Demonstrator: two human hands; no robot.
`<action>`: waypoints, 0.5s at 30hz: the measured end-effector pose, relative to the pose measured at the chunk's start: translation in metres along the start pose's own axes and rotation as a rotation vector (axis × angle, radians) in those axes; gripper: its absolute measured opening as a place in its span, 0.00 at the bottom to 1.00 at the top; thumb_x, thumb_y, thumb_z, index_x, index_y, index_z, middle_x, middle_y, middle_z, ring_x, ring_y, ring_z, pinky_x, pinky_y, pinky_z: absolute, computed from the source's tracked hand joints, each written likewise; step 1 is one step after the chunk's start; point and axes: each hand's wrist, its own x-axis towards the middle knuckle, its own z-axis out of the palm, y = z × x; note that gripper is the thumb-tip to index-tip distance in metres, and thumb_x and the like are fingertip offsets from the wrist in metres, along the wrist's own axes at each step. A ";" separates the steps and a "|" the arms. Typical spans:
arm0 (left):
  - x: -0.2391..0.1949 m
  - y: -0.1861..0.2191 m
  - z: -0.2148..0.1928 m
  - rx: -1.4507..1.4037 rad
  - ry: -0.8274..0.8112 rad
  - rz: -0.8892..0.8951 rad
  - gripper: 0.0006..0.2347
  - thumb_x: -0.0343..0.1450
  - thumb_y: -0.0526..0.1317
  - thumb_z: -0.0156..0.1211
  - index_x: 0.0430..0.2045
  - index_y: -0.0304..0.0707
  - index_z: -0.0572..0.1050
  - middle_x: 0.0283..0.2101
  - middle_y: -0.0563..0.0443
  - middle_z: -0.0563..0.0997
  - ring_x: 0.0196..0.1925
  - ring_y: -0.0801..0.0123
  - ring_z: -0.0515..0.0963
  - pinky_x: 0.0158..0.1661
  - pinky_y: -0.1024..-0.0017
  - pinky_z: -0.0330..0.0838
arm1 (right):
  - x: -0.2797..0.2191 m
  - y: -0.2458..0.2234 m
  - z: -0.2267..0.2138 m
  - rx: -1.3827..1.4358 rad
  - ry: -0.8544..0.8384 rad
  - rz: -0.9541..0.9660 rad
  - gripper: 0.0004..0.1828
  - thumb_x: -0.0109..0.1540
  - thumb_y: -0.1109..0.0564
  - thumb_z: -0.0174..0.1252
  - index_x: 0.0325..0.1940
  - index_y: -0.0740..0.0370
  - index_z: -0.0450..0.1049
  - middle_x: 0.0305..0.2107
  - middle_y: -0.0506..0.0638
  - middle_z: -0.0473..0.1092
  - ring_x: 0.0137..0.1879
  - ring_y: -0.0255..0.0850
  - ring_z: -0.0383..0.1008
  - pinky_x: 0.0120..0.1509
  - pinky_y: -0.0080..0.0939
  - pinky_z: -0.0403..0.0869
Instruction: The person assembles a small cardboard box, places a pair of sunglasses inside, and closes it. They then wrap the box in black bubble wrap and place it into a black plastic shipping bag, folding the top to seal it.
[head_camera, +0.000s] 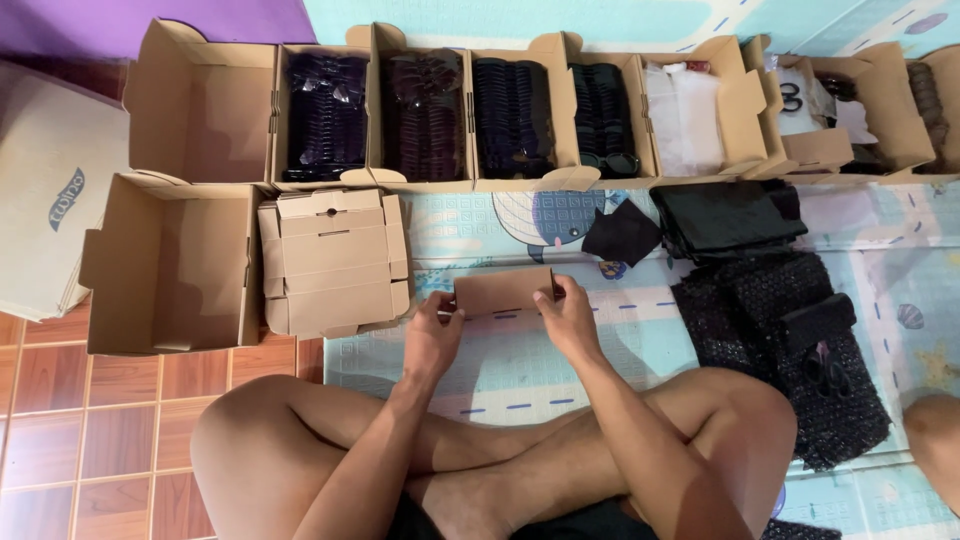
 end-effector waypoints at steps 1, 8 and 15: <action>0.002 -0.003 0.002 0.000 -0.001 0.001 0.14 0.70 0.38 0.61 0.49 0.35 0.77 0.46 0.37 0.83 0.48 0.50 0.85 0.47 0.57 0.82 | 0.000 -0.002 0.001 0.000 0.001 0.001 0.34 0.67 0.42 0.57 0.70 0.65 0.61 0.63 0.68 0.61 0.72 0.63 0.61 0.72 0.65 0.64; 0.012 -0.019 0.009 0.068 0.023 0.062 0.14 0.71 0.40 0.62 0.49 0.35 0.78 0.43 0.40 0.83 0.48 0.51 0.85 0.47 0.59 0.82 | 0.000 -0.006 0.004 -0.129 -0.009 -0.012 0.32 0.68 0.46 0.55 0.68 0.72 0.63 0.58 0.69 0.63 0.67 0.63 0.67 0.66 0.59 0.72; 0.017 -0.020 0.004 0.085 0.024 0.053 0.14 0.70 0.40 0.64 0.49 0.38 0.80 0.42 0.42 0.85 0.48 0.53 0.85 0.48 0.59 0.81 | -0.009 -0.016 -0.001 -0.214 0.003 -0.018 0.32 0.67 0.45 0.58 0.65 0.74 0.66 0.53 0.69 0.67 0.61 0.61 0.73 0.61 0.58 0.75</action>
